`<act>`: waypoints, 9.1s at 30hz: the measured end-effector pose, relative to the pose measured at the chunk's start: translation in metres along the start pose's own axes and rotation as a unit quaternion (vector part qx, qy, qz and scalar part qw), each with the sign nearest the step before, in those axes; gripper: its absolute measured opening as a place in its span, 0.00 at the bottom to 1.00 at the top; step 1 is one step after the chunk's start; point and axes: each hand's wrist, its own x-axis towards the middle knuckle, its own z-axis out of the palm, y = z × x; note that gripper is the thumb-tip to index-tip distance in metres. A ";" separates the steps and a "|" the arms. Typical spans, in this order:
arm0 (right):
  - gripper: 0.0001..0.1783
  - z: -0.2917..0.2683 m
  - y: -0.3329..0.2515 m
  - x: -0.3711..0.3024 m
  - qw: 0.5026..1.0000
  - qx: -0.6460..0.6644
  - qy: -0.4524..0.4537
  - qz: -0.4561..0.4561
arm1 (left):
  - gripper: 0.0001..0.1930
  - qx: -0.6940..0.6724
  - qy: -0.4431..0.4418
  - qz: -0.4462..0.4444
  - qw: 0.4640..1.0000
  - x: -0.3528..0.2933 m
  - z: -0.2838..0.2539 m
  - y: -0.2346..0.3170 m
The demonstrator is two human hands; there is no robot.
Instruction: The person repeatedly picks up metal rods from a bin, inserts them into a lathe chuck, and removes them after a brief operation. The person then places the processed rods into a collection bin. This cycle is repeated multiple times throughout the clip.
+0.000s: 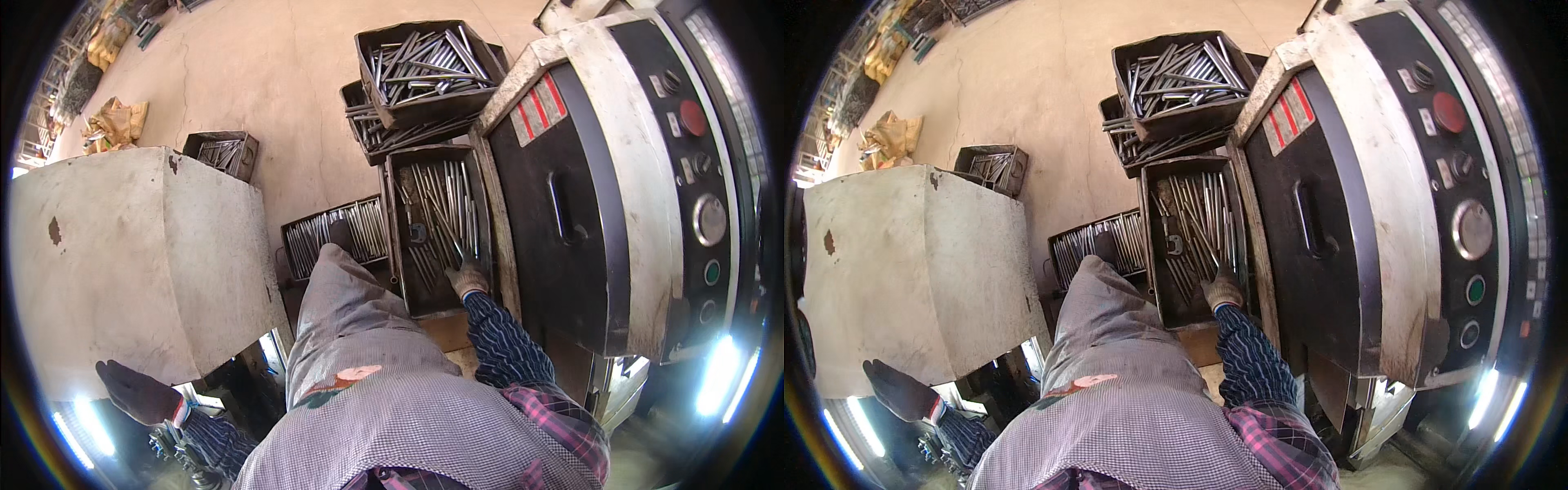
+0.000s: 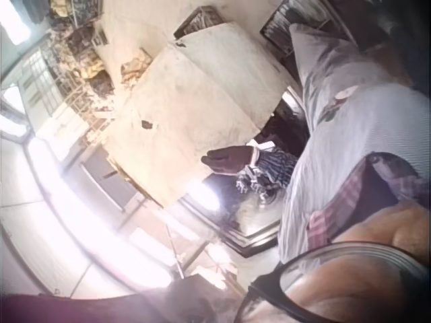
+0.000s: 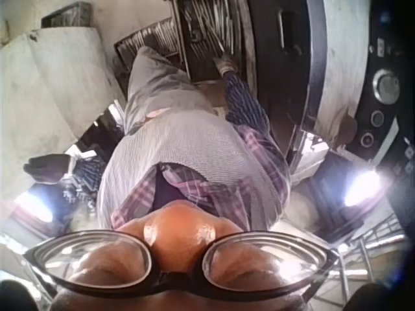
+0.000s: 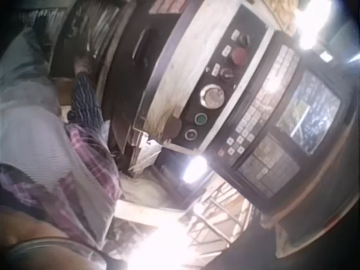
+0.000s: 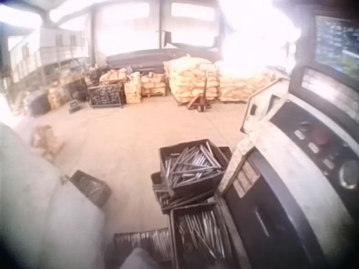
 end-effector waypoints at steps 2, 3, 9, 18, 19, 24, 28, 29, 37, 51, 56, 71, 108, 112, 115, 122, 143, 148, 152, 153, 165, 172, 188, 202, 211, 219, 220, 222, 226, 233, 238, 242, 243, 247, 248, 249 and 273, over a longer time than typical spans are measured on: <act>0.51 0.006 -0.009 0.016 0.999 -0.029 0.039 -0.024 | 0.20 0.006 -0.003 0.016 1.000 -0.002 0.003 -0.004; 0.56 0.007 -0.013 0.028 0.999 -0.023 0.008 -0.021 | 0.20 0.027 -0.024 0.004 0.999 0.000 -0.003 0.002; 0.55 0.009 -0.041 0.054 0.997 -0.079 0.000 0.021 | 0.20 0.041 -0.021 0.025 0.999 0.000 -0.002 0.002; 0.48 0.081 -0.008 0.135 0.982 -0.170 0.085 -0.017 | 0.21 0.044 0.007 0.087 0.995 0.003 0.018 -0.026; 0.47 0.064 -0.017 0.125 0.988 -0.154 0.026 0.001 | 0.21 0.036 0.010 0.084 0.996 0.001 0.017 -0.026; 0.47 0.029 -0.042 0.078 0.990 -0.135 0.027 0.021 | 0.19 0.058 -0.005 0.067 0.996 -0.002 0.007 -0.018; 0.49 0.045 -0.031 0.089 0.990 -0.130 0.050 0.007 | 0.18 0.069 -0.029 0.033 0.997 0.002 0.002 0.006; 0.48 0.040 -0.034 0.083 0.991 -0.124 0.041 0.009 | 0.18 0.076 -0.031 0.040 0.996 0.002 0.004 0.006; 0.28 0.057 -0.027 0.097 0.985 -0.162 0.059 -0.021 | 0.20 0.044 -0.002 0.065 0.997 0.005 0.004 -0.005; 0.19 0.040 -0.025 0.096 0.992 -0.099 0.078 0.009 | 0.21 0.027 -0.023 0.004 0.999 0.001 0.002 0.001; 0.26 0.009 -0.033 0.082 0.999 -0.029 0.020 0.033 | 0.20 0.029 -0.006 0.047 0.998 -0.004 0.006 -0.011; 0.34 -0.018 -0.026 0.027 0.983 0.153 0.025 0.102 | 0.20 0.036 0.006 0.046 0.998 -0.005 0.004 -0.007; 0.19 -0.077 0.030 -0.350 0.518 0.705 0.243 -0.419 | 0.21 -0.539 -0.806 -0.208 -0.126 -0.176 -0.152 0.234; 0.19 -0.052 0.071 -0.366 0.489 0.693 0.292 -0.443 | 0.26 -0.465 -0.865 -0.048 -0.183 -0.213 -0.234 0.248; 0.14 -0.047 0.110 -0.388 0.526 0.670 0.349 -0.391 | 0.31 -0.417 -0.886 0.001 -0.202 -0.257 -0.259 0.261; 0.15 -0.029 0.226 -0.402 0.527 0.654 0.450 -0.303 | 0.33 -0.294 -0.876 0.065 -0.377 -0.282 -0.395 0.272; 0.16 0.147 0.568 -0.235 0.245 0.817 0.358 0.380 | 0.48 -0.600 -0.651 0.454 -0.103 -0.335 -0.675 0.437; 0.20 0.171 0.624 -0.207 0.489 0.595 0.272 0.577 | 0.42 -0.665 -0.561 0.482 -0.105 -0.366 -0.720 0.479; 0.22 0.178 0.657 -0.207 0.533 0.546 0.239 0.601 | 0.30 -0.665 -0.574 0.466 -0.103 -0.372 -0.744 0.492; 0.22 0.174 0.658 -0.211 0.550 0.526 0.237 0.604 | 0.26 -0.666 -0.597 0.432 -0.114 -0.374 -0.748 0.493; 0.18 0.202 0.666 -0.204 0.596 0.487 0.182 0.613 | 0.24 -0.799 -0.344 0.492 0.042 -0.428 -0.751 0.634; 0.23 0.250 0.680 -0.223 0.650 0.496 0.135 0.559 | 0.22 -0.782 -0.243 0.556 0.141 -0.451 -0.747 0.678; 0.20 0.158 0.664 -0.232 0.708 0.428 0.055 0.558 | 0.21 -0.192 0.012 0.894 0.405 -0.520 -0.685 0.764; 0.26 0.121 0.493 -0.308 0.372 0.748 0.408 0.368 | 0.17 -0.365 -0.055 0.927 0.063 -0.544 -0.807 0.616; 0.21 0.019 0.516 -0.326 0.434 0.701 0.545 0.150 | 0.18 -0.776 -0.305 0.515 -0.199 -0.389 -0.781 0.488; 0.21 -0.131 0.580 -0.277 0.642 0.441 0.623 0.068 | 0.25 -0.752 -0.559 0.270 -0.221 -0.248 -0.600 0.448; 0.22 -0.160 0.583 -0.274 0.683 0.425 0.590 0.069 | 0.27 -0.752 -0.569 0.247 -0.223 -0.235 -0.579 0.446; 0.24 -0.209 0.599 -0.252 0.784 0.292 0.542 0.075 | 0.31 -0.749 -0.568 0.206 -0.272 -0.211 -0.529 0.444; 0.20 -0.279 0.592 -0.238 0.870 0.162 0.456 0.090 | 0.37 -0.795 -0.552 0.147 -0.203 -0.175 -0.453 0.426; 0.17 -0.310 0.594 -0.206 0.890 0.209 0.404 0.003 | 0.24 -0.818 -0.380 0.091 0.422 -0.150 -0.428 0.430; 0.15 -0.303 0.600 -0.158 0.847 0.218 0.476 -0.092 | 0.24 -0.848 -0.365 0.060 0.379 -0.172 -0.402 0.486; 0.18 -0.305 0.584 -0.155 0.861 0.236 0.449 -0.038 | 0.22 -0.834 -0.328 0.122 0.426 -0.171 -0.406 0.480; 0.20 -0.302 0.590 -0.158 0.869 0.180 0.458 -0.043 | 0.22 -0.841 -0.281 0.136 0.443 -0.179 -0.398 0.482; 0.23 -0.303 0.606 -0.204 0.909 -0.057 0.393 0.126 | 0.20 -0.865 -0.215 0.082 0.445 -0.196 -0.374 0.488; 0.21 -0.289 0.639 -0.189 0.906 -0.077 0.392 0.143 | 0.20 -0.865 -0.191 0.086 0.456 -0.198 -0.371 0.493; 0.20 -0.290 0.641 -0.194 0.925 -0.032 0.353 0.139 | 0.20 -0.848 -0.136 0.129 0.496 -0.203 -0.369 0.498; 0.60 -0.348 0.560 -0.152 0.930 0.231 0.269 -0.101 | 0.15 -0.858 -0.197 0.164 0.446 -0.200 -0.410 0.475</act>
